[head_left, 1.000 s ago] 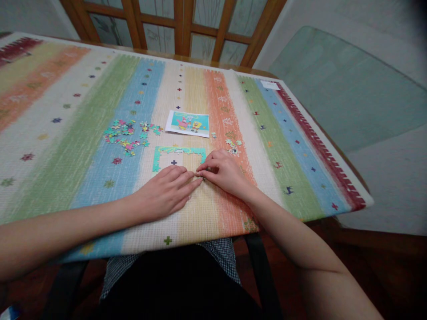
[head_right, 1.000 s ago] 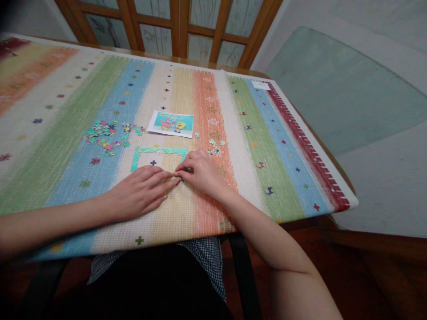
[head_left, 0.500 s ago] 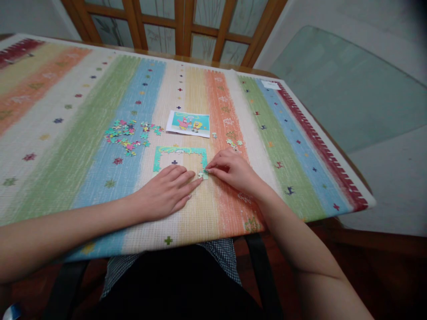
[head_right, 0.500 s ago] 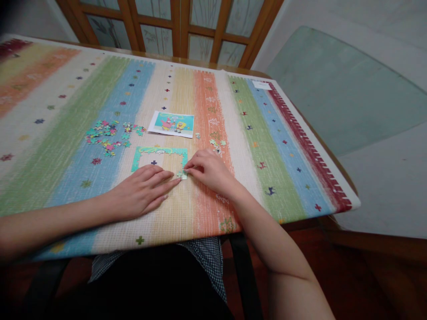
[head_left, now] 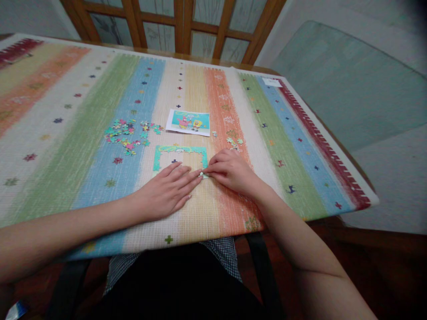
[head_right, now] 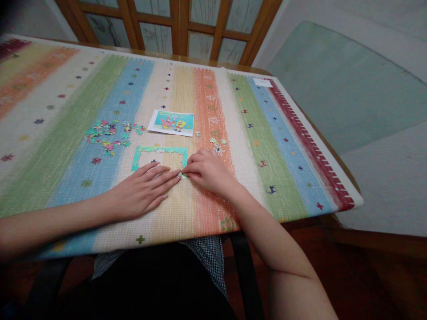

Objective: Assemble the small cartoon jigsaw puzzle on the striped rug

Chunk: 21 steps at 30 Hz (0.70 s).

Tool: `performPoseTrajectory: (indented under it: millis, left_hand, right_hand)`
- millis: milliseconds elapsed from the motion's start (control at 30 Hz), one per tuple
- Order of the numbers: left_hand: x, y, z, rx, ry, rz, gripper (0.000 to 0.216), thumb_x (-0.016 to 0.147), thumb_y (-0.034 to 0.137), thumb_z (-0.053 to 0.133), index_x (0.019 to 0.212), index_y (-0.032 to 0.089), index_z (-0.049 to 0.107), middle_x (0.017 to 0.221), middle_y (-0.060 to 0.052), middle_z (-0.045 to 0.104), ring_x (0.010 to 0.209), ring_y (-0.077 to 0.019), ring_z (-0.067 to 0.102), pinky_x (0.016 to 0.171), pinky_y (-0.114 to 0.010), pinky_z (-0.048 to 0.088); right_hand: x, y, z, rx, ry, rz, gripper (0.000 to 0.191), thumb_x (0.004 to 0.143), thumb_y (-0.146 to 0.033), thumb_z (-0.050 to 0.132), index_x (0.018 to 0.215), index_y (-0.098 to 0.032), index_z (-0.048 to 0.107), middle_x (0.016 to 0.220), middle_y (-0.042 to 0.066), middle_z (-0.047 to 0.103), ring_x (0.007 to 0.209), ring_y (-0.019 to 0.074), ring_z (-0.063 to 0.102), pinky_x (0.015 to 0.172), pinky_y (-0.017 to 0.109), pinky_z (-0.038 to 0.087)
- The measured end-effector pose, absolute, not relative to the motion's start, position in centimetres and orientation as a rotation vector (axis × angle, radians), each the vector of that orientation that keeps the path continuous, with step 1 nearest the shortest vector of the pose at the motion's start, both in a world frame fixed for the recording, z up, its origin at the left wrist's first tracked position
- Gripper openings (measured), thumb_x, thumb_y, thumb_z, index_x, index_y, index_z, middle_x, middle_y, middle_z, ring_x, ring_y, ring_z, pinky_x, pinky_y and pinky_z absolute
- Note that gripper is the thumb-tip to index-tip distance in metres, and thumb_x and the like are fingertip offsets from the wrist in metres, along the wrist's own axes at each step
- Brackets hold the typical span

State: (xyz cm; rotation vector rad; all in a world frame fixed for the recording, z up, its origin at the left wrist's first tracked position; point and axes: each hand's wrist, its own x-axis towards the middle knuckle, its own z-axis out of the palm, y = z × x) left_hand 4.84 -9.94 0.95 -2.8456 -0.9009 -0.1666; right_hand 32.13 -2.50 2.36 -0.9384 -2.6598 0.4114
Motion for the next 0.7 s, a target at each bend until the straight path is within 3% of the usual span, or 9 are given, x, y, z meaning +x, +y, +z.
performPoseTrajectory:
  millis: [700]
  left_hand:
    - [4.8, -9.5, 0.7, -2.972, -0.933, -0.241, 0.056, 0.115, 0.038, 0.035, 0.164, 0.013, 0.045, 0.167, -0.011, 0.05, 0.154, -0.0292, 0.045, 0.136, -0.049, 0.015]
  right_hand:
    - [32.5, -3.7, 3.4, -0.8, -2.809, 0.127, 0.02, 0.104, -0.022, 0.071, 0.118, -0.029, 0.083, 0.11, 0.003, 0.079, 0.098, 0.0247, 0.057, 0.088, 0.042, 0.031]
